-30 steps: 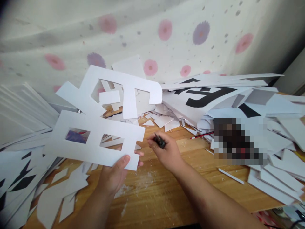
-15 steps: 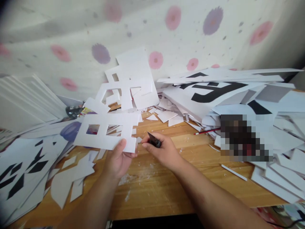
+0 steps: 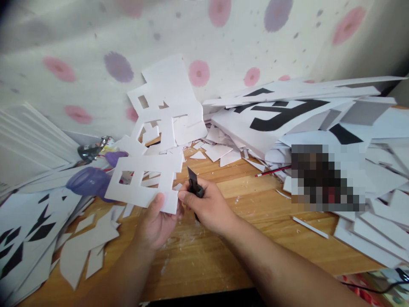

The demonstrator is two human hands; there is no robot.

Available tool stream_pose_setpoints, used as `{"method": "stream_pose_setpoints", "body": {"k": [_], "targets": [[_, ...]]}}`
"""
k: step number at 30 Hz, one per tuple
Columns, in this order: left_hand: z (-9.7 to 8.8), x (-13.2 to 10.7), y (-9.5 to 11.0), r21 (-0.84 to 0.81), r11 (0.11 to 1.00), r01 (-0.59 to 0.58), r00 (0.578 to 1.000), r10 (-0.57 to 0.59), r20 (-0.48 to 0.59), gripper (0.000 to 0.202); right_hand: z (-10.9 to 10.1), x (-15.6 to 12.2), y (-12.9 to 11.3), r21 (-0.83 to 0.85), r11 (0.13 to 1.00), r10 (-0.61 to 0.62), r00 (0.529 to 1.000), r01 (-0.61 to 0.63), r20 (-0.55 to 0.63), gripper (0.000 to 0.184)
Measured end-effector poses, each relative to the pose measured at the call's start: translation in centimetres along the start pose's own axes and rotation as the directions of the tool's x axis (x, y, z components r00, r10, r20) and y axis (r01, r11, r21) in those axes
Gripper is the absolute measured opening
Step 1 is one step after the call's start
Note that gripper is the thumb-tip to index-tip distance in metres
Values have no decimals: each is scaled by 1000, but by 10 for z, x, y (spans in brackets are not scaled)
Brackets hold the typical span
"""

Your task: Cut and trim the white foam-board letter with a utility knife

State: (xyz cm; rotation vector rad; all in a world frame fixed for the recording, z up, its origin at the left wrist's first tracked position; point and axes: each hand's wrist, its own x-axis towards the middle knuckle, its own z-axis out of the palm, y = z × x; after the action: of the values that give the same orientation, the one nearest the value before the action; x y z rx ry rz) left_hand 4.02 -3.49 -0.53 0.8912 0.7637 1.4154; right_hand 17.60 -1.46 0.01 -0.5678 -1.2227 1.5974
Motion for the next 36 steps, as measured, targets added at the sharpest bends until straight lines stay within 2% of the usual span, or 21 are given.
{"method": "stream_pose_setpoints", "body": {"k": [2, 4, 6, 7, 8, 10, 15, 20, 29, 36], "targets": [[1, -1, 2, -14, 1000, 25, 1000, -26, -14, 28, -2, -2, -1, -67, 997, -44, 999, 44, 4, 21], [3, -2, 5, -49, 998, 50, 999, -50, -7, 32, -3, -4, -1, -245, 958, -146, 989, 146, 21, 15], [5, -6, 9, -106, 991, 87, 996, -87, 3, 37, -5, -6, -1, -472, 832, -291, 954, 291, 76, 13], [5, -7, 10, -140, 983, 117, 993, -118, 6, 38, -6, -7, -1, -553, 752, -353, 928, 358, 119, 19], [6, -10, 11, -175, 973, 150, 989, -150, 12, 36, -7, -7, -1, -601, 685, -396, 903, 412, 168, 27], [6, -15, 13, -245, 947, 208, 978, -208, 24, 32, -7, -7, -2, -625, 619, -419, 873, 475, 248, 40], [7, -24, 14, -348, 887, 303, 953, -281, 114, 29, -6, -7, -4, -616, 591, -423, 850, 521, 314, 44], [8, -25, 14, -360, 877, 320, 945, -267, 189, 28, -6, -7, -4, -652, 555, -419, 851, 517, 318, 47], [8, -25, 13, -333, 879, 342, 936, -288, 202, 30, -8, -9, -8, -667, 514, -432, 835, 539, 341, 45], [10, -24, 13, -342, 886, 314, 940, -239, 245, 25, -10, -8, -7, -672, 518, -428, 841, 529, 332, 46]]}}
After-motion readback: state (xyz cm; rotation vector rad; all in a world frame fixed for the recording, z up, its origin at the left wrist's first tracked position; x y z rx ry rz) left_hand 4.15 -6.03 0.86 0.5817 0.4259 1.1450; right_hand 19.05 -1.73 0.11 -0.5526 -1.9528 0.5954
